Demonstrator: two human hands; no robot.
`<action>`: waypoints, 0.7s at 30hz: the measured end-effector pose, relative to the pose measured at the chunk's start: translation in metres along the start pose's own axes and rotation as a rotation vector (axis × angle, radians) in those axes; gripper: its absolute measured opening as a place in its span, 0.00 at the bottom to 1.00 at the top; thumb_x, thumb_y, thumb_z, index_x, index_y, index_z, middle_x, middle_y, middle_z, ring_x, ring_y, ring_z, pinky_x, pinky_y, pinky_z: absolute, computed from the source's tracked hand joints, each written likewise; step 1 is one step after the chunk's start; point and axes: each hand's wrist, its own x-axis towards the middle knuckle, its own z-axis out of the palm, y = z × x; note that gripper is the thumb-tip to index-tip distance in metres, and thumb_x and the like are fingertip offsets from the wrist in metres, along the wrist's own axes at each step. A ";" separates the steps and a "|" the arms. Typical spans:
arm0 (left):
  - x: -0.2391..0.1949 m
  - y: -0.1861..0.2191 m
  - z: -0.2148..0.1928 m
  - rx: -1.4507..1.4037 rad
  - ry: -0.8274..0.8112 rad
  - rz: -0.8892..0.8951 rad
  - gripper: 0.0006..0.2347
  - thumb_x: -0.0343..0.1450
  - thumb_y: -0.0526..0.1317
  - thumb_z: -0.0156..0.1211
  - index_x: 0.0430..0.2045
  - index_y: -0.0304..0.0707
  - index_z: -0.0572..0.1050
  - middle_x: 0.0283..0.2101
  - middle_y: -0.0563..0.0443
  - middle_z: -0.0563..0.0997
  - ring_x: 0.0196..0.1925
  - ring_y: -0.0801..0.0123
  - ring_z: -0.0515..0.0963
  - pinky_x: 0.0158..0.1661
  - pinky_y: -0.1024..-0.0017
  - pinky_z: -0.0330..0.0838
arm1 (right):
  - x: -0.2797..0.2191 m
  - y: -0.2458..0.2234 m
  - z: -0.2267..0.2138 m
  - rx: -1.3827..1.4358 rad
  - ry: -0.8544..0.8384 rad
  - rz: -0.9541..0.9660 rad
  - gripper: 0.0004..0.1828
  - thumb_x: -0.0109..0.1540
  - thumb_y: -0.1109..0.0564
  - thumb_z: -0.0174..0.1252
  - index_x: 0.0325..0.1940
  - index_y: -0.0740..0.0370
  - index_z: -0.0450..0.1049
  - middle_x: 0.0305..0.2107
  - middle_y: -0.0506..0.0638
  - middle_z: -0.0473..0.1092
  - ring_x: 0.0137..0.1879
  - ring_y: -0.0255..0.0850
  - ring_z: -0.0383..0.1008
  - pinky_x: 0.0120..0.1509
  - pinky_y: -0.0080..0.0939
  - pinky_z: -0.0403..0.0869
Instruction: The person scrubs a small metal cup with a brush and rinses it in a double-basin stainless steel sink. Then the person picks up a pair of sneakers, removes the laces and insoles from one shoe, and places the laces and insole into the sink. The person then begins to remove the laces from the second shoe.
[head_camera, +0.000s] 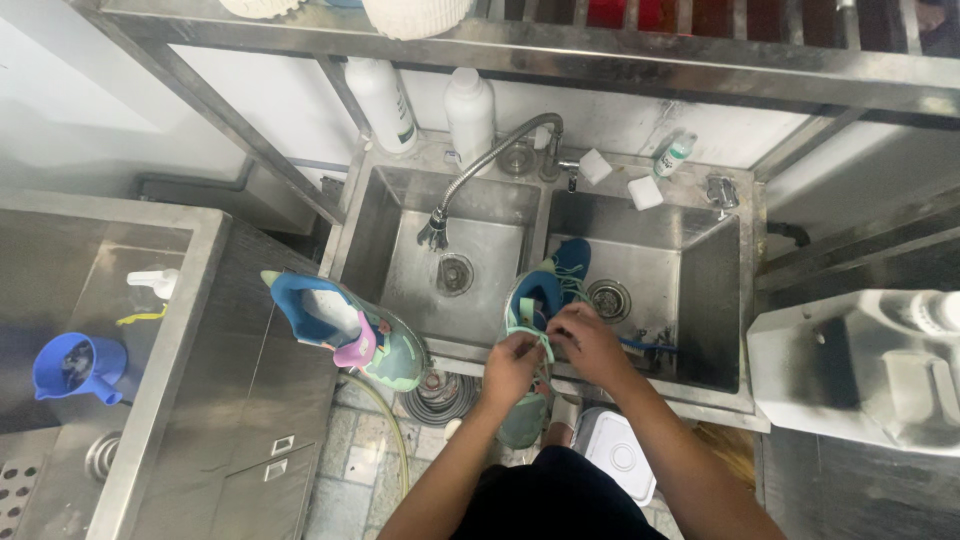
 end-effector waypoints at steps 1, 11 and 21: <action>0.003 -0.002 -0.004 0.028 -0.020 -0.063 0.06 0.70 0.36 0.65 0.33 0.30 0.82 0.25 0.49 0.83 0.25 0.75 0.79 0.28 0.73 0.72 | 0.003 0.001 0.000 -0.082 -0.010 -0.075 0.09 0.57 0.65 0.62 0.40 0.58 0.76 0.38 0.49 0.74 0.50 0.45 0.76 0.47 0.44 0.76; -0.036 0.024 -0.093 0.382 -0.671 -0.213 0.09 0.66 0.41 0.70 0.35 0.39 0.84 0.31 0.53 0.84 0.33 0.75 0.80 0.39 0.73 0.72 | 0.002 0.020 -0.007 -0.204 -0.034 0.094 0.07 0.59 0.63 0.59 0.41 0.59 0.75 0.37 0.55 0.73 0.47 0.53 0.75 0.49 0.49 0.73; -0.048 0.059 -0.143 0.437 -0.521 -0.069 0.14 0.62 0.36 0.71 0.41 0.37 0.82 0.39 0.46 0.86 0.40 0.61 0.86 0.43 0.69 0.77 | -0.008 0.024 0.020 0.247 0.015 0.024 0.06 0.61 0.67 0.57 0.42 0.63 0.74 0.47 0.53 0.73 0.55 0.44 0.75 0.60 0.42 0.72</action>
